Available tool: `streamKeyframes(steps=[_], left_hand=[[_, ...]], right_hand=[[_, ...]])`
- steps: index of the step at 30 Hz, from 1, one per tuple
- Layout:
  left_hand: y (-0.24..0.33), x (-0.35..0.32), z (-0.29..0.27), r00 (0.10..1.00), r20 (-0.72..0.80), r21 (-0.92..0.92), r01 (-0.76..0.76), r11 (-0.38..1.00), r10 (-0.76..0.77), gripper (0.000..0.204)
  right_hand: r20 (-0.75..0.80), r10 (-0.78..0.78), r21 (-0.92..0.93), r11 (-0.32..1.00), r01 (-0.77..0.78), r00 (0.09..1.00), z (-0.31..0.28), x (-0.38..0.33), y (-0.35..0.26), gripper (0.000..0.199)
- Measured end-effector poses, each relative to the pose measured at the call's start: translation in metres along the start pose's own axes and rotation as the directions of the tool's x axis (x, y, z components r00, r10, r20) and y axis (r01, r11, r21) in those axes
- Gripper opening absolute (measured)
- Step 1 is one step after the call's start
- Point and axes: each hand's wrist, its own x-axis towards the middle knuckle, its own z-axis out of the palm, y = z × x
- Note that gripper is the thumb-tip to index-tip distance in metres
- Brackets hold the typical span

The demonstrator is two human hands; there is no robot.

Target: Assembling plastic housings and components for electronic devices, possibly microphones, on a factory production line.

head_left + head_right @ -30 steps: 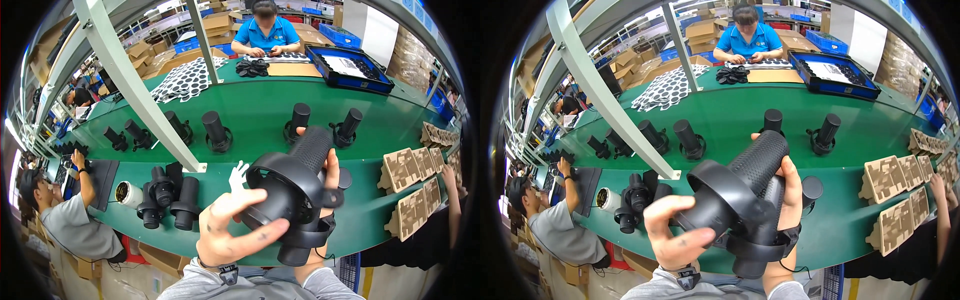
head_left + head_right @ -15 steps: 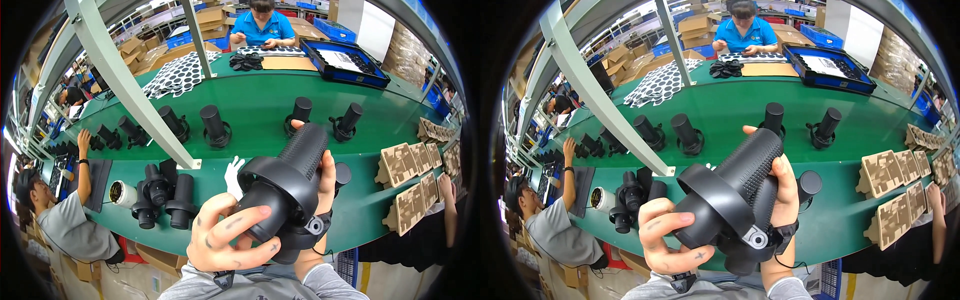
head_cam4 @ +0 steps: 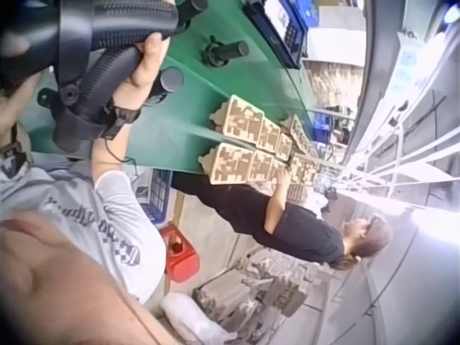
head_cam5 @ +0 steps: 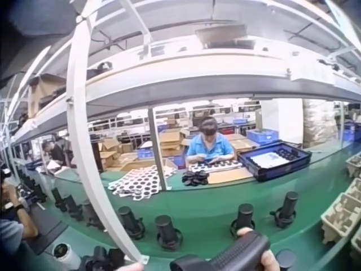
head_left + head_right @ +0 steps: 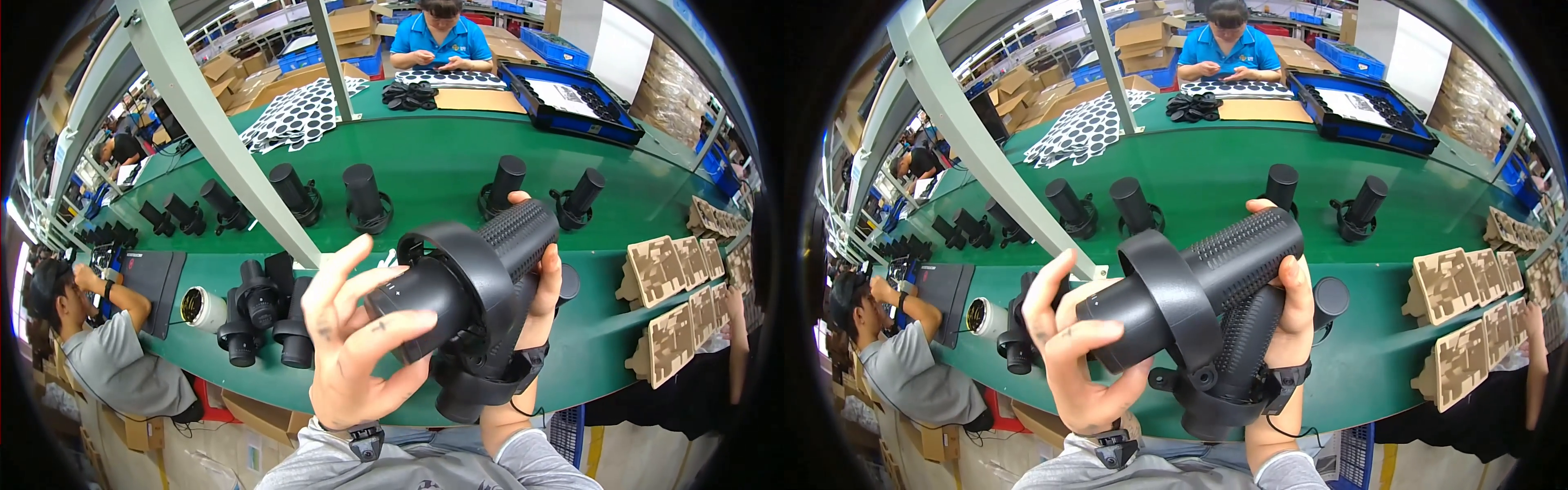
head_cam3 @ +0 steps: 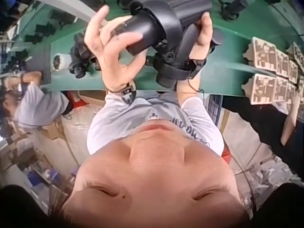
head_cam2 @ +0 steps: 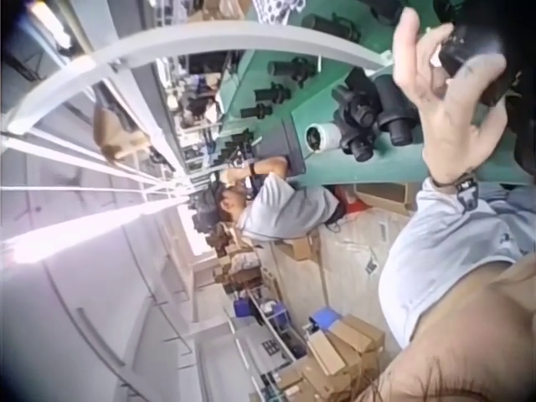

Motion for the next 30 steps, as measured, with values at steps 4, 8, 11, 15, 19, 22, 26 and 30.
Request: streamKeyframes(steps=[4,8,11,15,19,22,26,30], left_hand=[[0.001,0.001,0.006,0.986,-0.057,-0.174,0.146,0.974,-0.158,0.059],[0.0,-0.003,0.003,0.965,-0.089,-0.235,0.219,0.947,-0.246,0.06],[0.003,-0.003,0.001,0.895,-0.065,-0.349,0.394,0.851,-0.441,0.06],[-0.007,-0.001,0.001,0.8,0.034,-0.389,0.562,0.73,-0.598,0.044],[-0.009,0.0,0.005,0.783,0.065,-0.435,0.58,0.689,-0.618,0.041],[-0.016,0.001,0.007,0.766,0.128,-0.428,0.615,0.662,-0.629,0.035],[-0.041,0.013,0.015,0.676,0.383,-0.467,0.729,0.5,-0.629,0.048],[-0.079,0.007,0.034,0.677,0.552,-0.616,0.725,0.309,-0.487,0.059]], right_hand=[[0.005,-0.074,-0.083,0.994,0.074,0.997,-0.002,0.0,0.001,0.077],[0.013,-0.017,-0.119,0.993,0.018,1.0,0.002,-0.003,-0.002,0.074],[-0.269,0.033,-0.029,0.999,-0.042,0.963,0.015,-0.009,-0.002,0.059],[-0.234,0.048,-0.058,0.996,-0.063,0.971,0.005,-0.011,-0.004,0.056],[-0.291,0.089,-0.043,0.993,-0.106,0.953,0.004,-0.014,-0.005,0.055],[-0.351,0.072,-0.077,0.991,-0.105,0.934,0.01,-0.015,-0.006,0.056],[-0.196,-0.056,-0.13,0.991,0.031,0.979,0.012,-0.009,-0.012,0.057],[-0.092,-0.091,-0.25,0.966,0.066,0.992,-0.003,-0.004,-0.009,0.055]])
